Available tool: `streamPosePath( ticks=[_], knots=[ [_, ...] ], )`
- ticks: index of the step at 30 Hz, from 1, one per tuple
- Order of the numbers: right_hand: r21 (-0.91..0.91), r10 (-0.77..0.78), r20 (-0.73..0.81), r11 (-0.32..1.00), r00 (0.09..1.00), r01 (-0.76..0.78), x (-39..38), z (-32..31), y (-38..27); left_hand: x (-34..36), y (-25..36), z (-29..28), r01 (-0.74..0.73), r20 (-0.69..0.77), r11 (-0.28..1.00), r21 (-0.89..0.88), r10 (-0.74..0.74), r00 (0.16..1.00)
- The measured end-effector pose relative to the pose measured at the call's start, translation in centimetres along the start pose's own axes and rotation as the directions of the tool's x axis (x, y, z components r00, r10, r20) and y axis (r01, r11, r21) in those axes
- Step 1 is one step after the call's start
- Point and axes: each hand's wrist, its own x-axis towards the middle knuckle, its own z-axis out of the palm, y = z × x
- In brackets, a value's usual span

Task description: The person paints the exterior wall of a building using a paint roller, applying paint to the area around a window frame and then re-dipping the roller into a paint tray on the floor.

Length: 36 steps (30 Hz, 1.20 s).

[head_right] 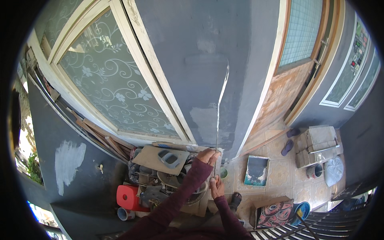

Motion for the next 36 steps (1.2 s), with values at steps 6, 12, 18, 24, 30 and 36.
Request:
streamPosePath(
  ticks=[6,12,18,24,30,36],
  knots=[
    [-0.061,-0.072,-0.003,0.996,0.997,0.071,1.9,1.1,-6.5,3.2,1.6,-1.8,-0.037,0.011,0.999,0.020,0.037,0.999],
    [-0.110,0.012,-0.007,0.994,1.000,-0.013,-0.3,-0.6,-1.2,-0.8,-1.8,1.5,-0.021,-0.026,1.000,-0.019,0.021,0.999],
    [-0.106,0.192,-0.043,0.975,0.981,-0.195,-5.3,-2.0,3.7,-8.1,-6.8,5.9,0.166,0.112,0.986,0.025,-0.168,0.979],
    [-0.111,0.266,-0.006,0.958,0.964,-0.265,-8.4,-3.8,8.3,-12.0,-7.6,7.8,0.248,0.178,0.968,0.043,-0.252,0.951],
    [0.014,0.219,-0.027,0.976,0.975,-0.219,-8.6,-4.1,7.2,-11.0,-5.4,8.0,0.086,0.060,0.994,-0.068,-0.082,0.995],
    [0.054,0.119,0.019,0.991,0.993,-0.120,-4.9,-4.2,2.6,-5.5,-3.3,6.2,0.076,0.090,0.997,-0.034,-0.073,0.993]
  ],
)
